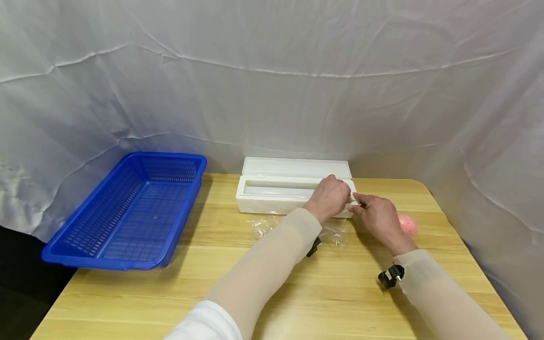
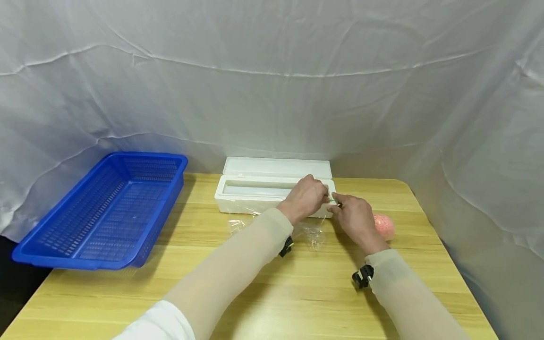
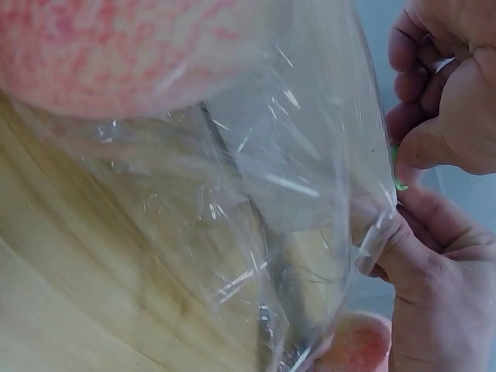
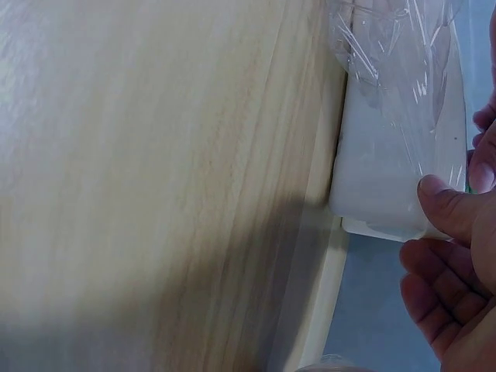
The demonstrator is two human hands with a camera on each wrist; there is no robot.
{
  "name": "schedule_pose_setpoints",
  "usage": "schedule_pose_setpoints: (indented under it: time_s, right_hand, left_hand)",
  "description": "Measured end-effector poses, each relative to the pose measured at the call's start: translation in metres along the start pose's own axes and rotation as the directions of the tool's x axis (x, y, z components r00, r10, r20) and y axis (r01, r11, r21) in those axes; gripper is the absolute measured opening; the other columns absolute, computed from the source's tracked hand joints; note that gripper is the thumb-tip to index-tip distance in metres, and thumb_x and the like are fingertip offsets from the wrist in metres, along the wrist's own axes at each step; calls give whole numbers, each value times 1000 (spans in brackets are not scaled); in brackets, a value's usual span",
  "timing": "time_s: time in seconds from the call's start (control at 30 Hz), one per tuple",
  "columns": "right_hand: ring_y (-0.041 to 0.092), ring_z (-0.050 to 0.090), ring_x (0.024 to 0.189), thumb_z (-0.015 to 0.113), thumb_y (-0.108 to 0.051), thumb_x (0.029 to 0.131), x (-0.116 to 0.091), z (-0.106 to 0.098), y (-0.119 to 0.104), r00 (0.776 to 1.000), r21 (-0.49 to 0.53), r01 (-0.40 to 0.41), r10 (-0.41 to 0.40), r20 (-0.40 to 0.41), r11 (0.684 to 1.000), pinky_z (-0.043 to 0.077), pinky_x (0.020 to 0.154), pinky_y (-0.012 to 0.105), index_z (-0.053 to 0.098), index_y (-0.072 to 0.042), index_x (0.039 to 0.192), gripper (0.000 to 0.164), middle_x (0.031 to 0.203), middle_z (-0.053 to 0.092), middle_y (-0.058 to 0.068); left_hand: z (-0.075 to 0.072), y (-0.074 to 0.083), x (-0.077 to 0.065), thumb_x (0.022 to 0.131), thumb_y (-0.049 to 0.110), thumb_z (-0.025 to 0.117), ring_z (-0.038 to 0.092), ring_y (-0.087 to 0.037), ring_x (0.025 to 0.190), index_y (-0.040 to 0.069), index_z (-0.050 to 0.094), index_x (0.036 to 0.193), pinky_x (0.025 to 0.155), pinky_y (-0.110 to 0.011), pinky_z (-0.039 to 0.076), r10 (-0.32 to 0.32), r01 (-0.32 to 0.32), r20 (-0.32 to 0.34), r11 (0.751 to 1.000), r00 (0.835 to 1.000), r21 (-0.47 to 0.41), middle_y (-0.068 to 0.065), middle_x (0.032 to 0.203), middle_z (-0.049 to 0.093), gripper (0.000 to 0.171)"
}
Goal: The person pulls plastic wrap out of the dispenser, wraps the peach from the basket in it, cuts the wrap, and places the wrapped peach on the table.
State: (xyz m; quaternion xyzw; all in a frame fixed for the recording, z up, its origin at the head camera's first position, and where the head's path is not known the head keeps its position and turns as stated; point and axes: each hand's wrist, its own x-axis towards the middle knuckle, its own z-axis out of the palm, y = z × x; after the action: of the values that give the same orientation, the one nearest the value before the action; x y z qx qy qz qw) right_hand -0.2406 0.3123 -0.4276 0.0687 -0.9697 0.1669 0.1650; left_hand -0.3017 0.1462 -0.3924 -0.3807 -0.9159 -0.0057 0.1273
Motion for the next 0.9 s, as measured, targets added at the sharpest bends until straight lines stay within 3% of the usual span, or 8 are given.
schedule_pose_setpoints:
  time_s: [0.4, 0.6, 0.8, 0.9]
  right_hand:
    - [33, 66, 81, 77, -23, 97, 1, 2, -4, 1000, 7, -6, 6, 22, 1000, 53, 77, 55, 69, -2, 136, 45, 121, 72, 28]
    - [27, 56, 68, 79, -22, 96, 0, 1, -3, 1000, -1, 1, -1, 1, 1000, 47, 66, 45, 70, -1, 135, 45, 109, 76, 27]
    - [31, 66, 76, 79, -21, 95, -2, -1, -2, 1000, -3, 4, -4, -10, 1000, 53, 72, 53, 70, 0, 134, 45, 115, 74, 28]
    - [30, 64, 76, 79, -22, 96, -3, -2, -3, 1000, 4, -5, 5, -1, 1000, 53, 71, 51, 70, 0, 134, 45, 118, 73, 29]
  left_hand:
    - [1, -15, -11, 102, 43, 68, 60, -10, 82, 25, 83, 102, 86, -26, 48, 2, -3, -24, 998, 1000, -64, 14, 90, 79, 23]
    - [-1, -21, -16, 102, 39, 69, 62, -9, 81, 24, 84, 102, 90, -25, 47, 13, -15, -29, 996, 999, -88, 13, 92, 80, 21]
    - [0, -26, -19, 103, 39, 68, 68, -7, 84, 25, 85, 104, 92, -25, 47, 37, -40, -35, 996, 999, -83, 14, 95, 81, 22]
    - [-1, -29, -22, 103, 39, 68, 68, -6, 85, 25, 85, 105, 92, -25, 48, 38, -40, -27, 996, 999, -85, 15, 97, 81, 22]
